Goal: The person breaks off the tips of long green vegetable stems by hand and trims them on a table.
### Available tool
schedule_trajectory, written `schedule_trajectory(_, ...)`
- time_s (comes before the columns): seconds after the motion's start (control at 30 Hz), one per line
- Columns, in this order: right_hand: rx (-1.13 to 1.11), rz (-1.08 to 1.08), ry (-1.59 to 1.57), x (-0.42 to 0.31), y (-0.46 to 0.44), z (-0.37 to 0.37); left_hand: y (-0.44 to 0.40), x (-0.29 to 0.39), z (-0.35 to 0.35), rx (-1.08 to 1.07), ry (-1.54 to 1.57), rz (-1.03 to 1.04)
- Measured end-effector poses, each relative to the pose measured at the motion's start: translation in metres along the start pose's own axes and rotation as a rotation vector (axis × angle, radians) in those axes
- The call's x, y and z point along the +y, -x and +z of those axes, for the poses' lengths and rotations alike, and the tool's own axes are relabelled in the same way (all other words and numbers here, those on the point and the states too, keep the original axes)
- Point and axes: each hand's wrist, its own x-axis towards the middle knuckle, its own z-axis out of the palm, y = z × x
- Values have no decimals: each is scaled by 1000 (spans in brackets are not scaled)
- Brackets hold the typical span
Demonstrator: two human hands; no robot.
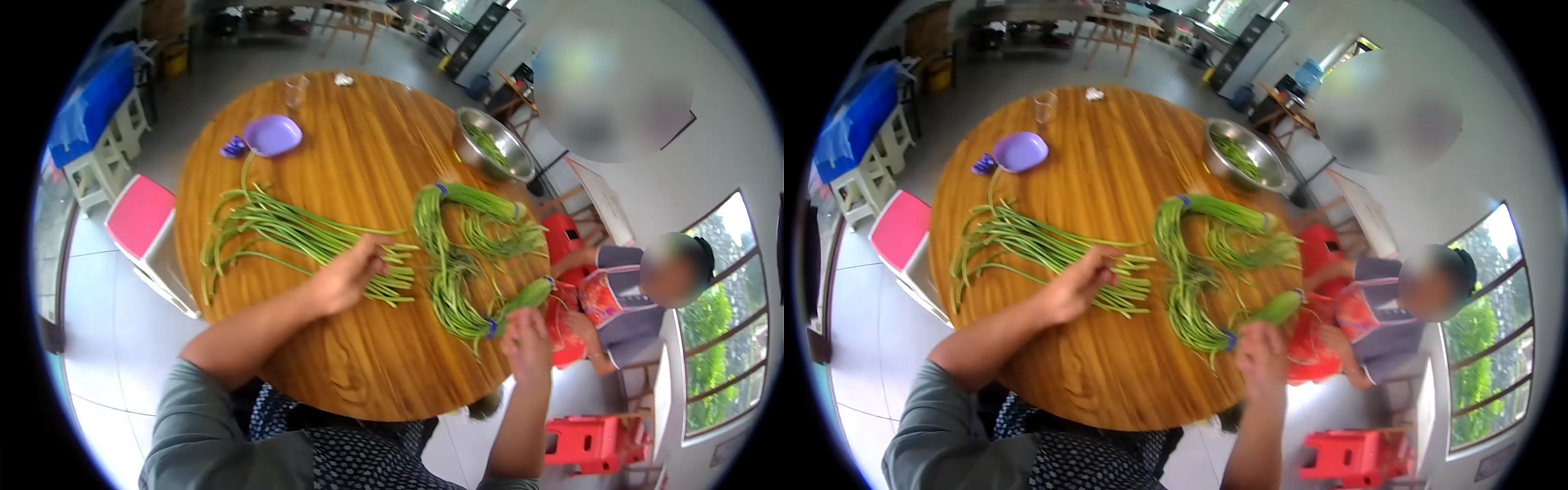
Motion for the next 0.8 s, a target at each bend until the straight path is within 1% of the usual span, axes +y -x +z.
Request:
schedule_trajectory(0.07, -201, 67, -49, 9, -16, 66, 1, 0, 1, -14, -45, 45)
schedule_trajectory(0.13, -352, 107, -90, 24, -32, 116, 1, 2, 4, -32, -74, 99)
schedule_trajectory(0.2, -365, 197, -81, 27, -38, 156, 3, 2, 3, 14, -131, 119)
schedule_trajectory(0.23, -368, 151, -16, 31, -39, 170, 2, 4, 4, 49, -112, 146)
schedule_trajectory(0.27, -380, 146, -14, 33, -42, 177, 2, 5, 1, 61, -119, 148)
schedule_trajectory(0.33, -418, 64, 5, 41, -50, 182, 4, 8, -1, 24, -179, 148)
schedule_trajectory(0.37, -437, 87, -44, 40, -52, 180, 1, 6, 0, 57, -44, 91)
schedule_trajectory(0.4, -436, 96, -37, 42, -55, 177, 0, 6, -3, 61, -35, 85)
schedule_trajectory(0.47, -490, 110, -89, 50, -58, 170, -1, 16, -16, -73, -15, -171)
schedule_trajectory(0.53, -476, 129, -87, 53, -58, 165, 0, 19, -17, -74, -55, -200)
schedule_trajectory(0.6, -460, 145, -86, 55, -59, 162, 1, 19, -14, -59, -77, -73)
schedule_trajectory(0.67, -454, 127, -65, 56, -60, 162, 0, 18, -12, -57, -70, -86)
schedule_trajectory(0.73, -434, 155, -96, 57, -60, 166, 0, 15, -12, -52, -77, -101)
schedule_trajectory(0.8, -379, 170, -89, 56, -58, 169, -1, 11, -11, -24, -80, -107)
